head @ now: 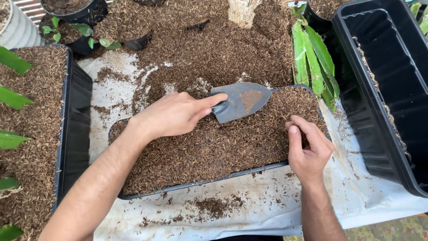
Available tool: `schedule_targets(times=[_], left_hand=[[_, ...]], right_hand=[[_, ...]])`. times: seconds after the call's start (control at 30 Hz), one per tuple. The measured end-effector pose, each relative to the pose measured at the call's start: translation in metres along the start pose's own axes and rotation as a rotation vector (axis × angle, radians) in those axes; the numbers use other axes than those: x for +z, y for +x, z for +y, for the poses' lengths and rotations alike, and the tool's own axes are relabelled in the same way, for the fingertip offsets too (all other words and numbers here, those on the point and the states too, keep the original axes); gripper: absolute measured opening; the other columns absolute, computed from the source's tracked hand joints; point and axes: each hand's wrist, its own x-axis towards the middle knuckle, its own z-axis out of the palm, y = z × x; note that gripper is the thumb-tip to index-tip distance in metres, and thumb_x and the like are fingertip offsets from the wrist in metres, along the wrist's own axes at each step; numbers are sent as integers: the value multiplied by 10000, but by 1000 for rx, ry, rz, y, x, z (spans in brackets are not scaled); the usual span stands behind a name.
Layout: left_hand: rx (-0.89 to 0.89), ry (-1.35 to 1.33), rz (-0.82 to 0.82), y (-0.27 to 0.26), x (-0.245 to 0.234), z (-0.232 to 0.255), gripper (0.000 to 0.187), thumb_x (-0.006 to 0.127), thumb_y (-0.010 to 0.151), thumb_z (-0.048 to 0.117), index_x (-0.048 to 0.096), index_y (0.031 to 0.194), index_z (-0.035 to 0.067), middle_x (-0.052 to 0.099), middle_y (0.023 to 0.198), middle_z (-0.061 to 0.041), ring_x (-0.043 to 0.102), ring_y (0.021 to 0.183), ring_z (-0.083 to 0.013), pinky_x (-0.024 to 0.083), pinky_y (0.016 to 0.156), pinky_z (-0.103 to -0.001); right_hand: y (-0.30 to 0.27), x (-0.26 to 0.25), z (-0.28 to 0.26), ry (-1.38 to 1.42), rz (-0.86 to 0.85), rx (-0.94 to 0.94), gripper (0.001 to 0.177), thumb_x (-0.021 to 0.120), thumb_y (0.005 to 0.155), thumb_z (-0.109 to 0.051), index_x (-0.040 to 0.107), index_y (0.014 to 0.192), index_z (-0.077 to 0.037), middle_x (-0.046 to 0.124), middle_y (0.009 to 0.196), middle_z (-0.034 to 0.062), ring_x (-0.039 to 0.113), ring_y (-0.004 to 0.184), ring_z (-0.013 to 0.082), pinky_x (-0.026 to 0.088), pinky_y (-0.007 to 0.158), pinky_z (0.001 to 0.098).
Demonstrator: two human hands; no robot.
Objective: Using a hand trowel to level and pack soil into a planting tray in preparation for seeds or cuttings.
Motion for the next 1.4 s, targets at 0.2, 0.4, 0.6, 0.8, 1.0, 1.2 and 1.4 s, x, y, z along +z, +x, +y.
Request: schedule_targets(times=[0.2,0.4,0.6,0.8,1.0,1.2,1.4], left_hand=[[-5,46,-122,25,-4,4,427,364,930,201,441,1350,207,686,755,-186,568,373,-195,543,595,-368],[32,262,-120,30,3,5,445,300,932,287,403,1364,286,667,948,-191,694,612,-304,543,637,-413],[21,305,-115,29,4,6,454,272,929,294,390,1367,291,644,1015,-197,697,617,-301,549,654,-421],[-78,200,-184,9,2,1,460,295,925,267,385,1376,274,632,1028,-225,694,547,-302,553,663,-412],[-61,170,-184,13,9,-4,454,282,931,267,396,1370,255,620,1041,-233,677,502,-252,555,623,-394],[-69,99,-208,6,6,-8,428,336,928,249,447,1341,233,673,914,-217,554,342,-180,546,594,-336],[-146,35,-221,8,7,-13,420,352,921,253,470,1324,236,701,759,-150,504,326,-156,510,538,-277]], right_hand=[[4,0,-5,-7,8,39,164,553,864,74,646,999,69,651,762,174,640,702,281,493,637,379],[3,0,-2,-16,6,48,147,563,871,62,647,991,68,652,764,165,637,694,274,492,638,366],[2,1,-1,-23,3,44,154,560,880,49,644,1008,64,652,770,170,632,691,277,487,632,372],[4,1,-3,-14,0,52,161,556,872,69,641,1008,72,649,762,175,630,685,279,484,629,374],[0,1,0,-28,-4,42,170,555,878,78,634,1028,77,647,776,180,627,698,286,484,647,381],[0,1,-2,-30,-6,36,172,551,873,79,635,1023,77,647,768,181,629,694,285,493,653,387],[3,2,-4,-45,-16,41,169,555,874,82,635,1023,81,648,770,182,634,699,295,497,660,396]])
